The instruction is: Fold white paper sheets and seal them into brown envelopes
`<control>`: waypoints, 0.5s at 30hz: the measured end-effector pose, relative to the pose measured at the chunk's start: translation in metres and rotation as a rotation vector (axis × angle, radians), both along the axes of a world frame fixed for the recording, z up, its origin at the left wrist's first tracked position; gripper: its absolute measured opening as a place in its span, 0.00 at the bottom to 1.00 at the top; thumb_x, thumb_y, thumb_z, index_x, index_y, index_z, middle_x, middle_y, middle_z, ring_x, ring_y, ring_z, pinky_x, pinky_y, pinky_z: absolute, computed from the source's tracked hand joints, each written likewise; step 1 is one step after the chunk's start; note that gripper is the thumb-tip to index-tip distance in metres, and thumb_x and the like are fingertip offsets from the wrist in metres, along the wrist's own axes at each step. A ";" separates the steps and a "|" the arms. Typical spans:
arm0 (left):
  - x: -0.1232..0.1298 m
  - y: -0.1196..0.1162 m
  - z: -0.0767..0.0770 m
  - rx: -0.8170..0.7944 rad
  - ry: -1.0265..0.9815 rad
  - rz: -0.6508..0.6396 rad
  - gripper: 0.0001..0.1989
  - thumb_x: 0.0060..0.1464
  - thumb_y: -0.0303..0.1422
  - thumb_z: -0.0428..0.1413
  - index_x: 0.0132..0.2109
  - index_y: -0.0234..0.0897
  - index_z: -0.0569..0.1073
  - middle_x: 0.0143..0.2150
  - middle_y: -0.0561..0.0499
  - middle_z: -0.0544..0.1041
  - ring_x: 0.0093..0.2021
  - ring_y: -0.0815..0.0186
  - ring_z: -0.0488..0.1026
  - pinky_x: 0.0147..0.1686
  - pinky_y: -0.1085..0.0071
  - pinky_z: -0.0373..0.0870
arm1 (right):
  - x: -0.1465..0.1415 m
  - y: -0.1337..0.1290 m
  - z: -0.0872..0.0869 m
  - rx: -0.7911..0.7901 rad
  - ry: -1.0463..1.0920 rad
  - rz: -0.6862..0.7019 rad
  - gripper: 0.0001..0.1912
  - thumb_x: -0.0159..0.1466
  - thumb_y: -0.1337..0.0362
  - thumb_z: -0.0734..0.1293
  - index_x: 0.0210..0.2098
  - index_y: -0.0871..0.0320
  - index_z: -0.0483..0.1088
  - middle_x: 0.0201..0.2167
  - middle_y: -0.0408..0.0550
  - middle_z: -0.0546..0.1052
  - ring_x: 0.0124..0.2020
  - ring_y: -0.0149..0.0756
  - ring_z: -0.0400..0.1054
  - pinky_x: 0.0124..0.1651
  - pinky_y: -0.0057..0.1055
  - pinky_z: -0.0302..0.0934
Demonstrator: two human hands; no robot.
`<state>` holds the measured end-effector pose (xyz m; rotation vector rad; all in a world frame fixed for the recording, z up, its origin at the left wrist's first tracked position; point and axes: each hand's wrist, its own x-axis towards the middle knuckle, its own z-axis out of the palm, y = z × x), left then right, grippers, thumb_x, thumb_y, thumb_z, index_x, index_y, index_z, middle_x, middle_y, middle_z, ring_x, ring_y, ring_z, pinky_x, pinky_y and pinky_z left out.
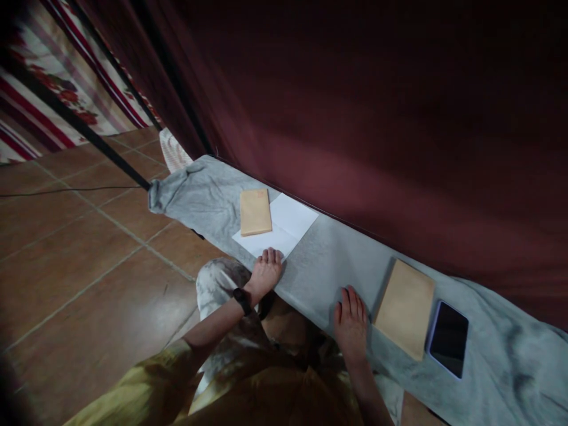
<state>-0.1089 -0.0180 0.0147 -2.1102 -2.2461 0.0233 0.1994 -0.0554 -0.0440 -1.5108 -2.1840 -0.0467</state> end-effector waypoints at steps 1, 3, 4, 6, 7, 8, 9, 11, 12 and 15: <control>-0.001 -0.001 0.000 -0.006 0.010 -0.009 0.22 0.65 0.23 0.44 0.64 0.22 0.65 0.63 0.23 0.67 0.62 0.44 0.67 0.53 0.52 0.69 | 0.000 0.000 -0.001 -0.003 -0.006 -0.002 0.26 0.74 0.59 0.52 0.68 0.59 0.57 0.66 0.60 0.65 0.65 0.51 0.60 0.65 0.54 0.56; -0.002 -0.002 0.002 -0.016 0.029 -0.030 0.22 0.65 0.24 0.44 0.64 0.22 0.64 0.64 0.23 0.67 0.63 0.44 0.67 0.54 0.52 0.68 | 0.001 0.000 -0.003 -0.004 -0.010 -0.006 0.26 0.74 0.59 0.52 0.68 0.59 0.56 0.66 0.60 0.65 0.65 0.52 0.59 0.65 0.54 0.56; -0.002 -0.003 0.002 -0.016 0.034 -0.037 0.22 0.66 0.25 0.44 0.64 0.22 0.64 0.64 0.24 0.67 0.63 0.44 0.66 0.54 0.51 0.68 | 0.001 0.000 -0.003 -0.003 -0.009 -0.006 0.26 0.74 0.59 0.52 0.68 0.59 0.56 0.67 0.60 0.64 0.66 0.52 0.59 0.65 0.54 0.56; -0.003 -0.003 0.004 -0.009 0.028 -0.041 0.21 0.67 0.27 0.44 0.64 0.24 0.64 0.63 0.25 0.67 0.62 0.45 0.66 0.54 0.51 0.68 | 0.001 0.000 -0.004 0.000 -0.012 -0.001 0.26 0.74 0.59 0.52 0.68 0.59 0.56 0.67 0.60 0.64 0.66 0.51 0.58 0.66 0.53 0.55; -0.004 -0.003 0.006 -0.005 0.015 -0.038 0.21 0.67 0.28 0.44 0.63 0.25 0.65 0.63 0.27 0.68 0.62 0.45 0.67 0.54 0.52 0.68 | 0.001 0.000 -0.004 0.002 -0.019 0.005 0.26 0.74 0.60 0.52 0.69 0.59 0.56 0.67 0.61 0.64 0.66 0.51 0.58 0.66 0.53 0.55; -0.005 -0.003 0.007 -0.002 -0.002 -0.035 0.20 0.68 0.30 0.45 0.62 0.27 0.66 0.62 0.28 0.69 0.61 0.46 0.67 0.53 0.52 0.68 | 0.001 0.000 -0.004 0.005 -0.027 0.008 0.26 0.74 0.60 0.52 0.69 0.59 0.56 0.67 0.61 0.64 0.66 0.50 0.58 0.66 0.53 0.55; -0.007 -0.003 0.009 -0.001 -0.021 -0.034 0.19 0.68 0.31 0.45 0.61 0.29 0.67 0.61 0.30 0.70 0.59 0.47 0.68 0.52 0.53 0.69 | 0.001 0.000 -0.004 0.010 -0.035 0.010 0.26 0.74 0.60 0.52 0.69 0.59 0.55 0.67 0.61 0.64 0.66 0.50 0.59 0.66 0.52 0.55; -0.011 -0.003 0.014 -0.007 -0.055 -0.047 0.17 0.68 0.32 0.46 0.59 0.32 0.69 0.58 0.34 0.71 0.56 0.50 0.70 0.51 0.55 0.69 | 0.000 0.000 -0.004 0.025 -0.050 0.011 0.26 0.74 0.61 0.52 0.69 0.60 0.55 0.67 0.61 0.64 0.66 0.50 0.59 0.66 0.52 0.55; -0.014 -0.003 0.016 -0.012 -0.068 -0.059 0.16 0.68 0.31 0.46 0.58 0.34 0.69 0.57 0.36 0.72 0.56 0.51 0.70 0.50 0.57 0.69 | 0.000 0.000 -0.004 0.032 -0.055 0.009 0.26 0.74 0.61 0.52 0.69 0.60 0.55 0.67 0.61 0.64 0.65 0.50 0.60 0.65 0.52 0.55; -0.022 -0.003 0.024 -0.004 -0.093 -0.081 0.17 0.65 0.24 0.47 0.57 0.36 0.70 0.56 0.39 0.74 0.55 0.55 0.71 0.51 0.60 0.69 | -0.002 0.000 -0.005 0.052 -0.058 -0.005 0.26 0.74 0.61 0.53 0.69 0.61 0.55 0.66 0.61 0.65 0.65 0.49 0.61 0.65 0.52 0.56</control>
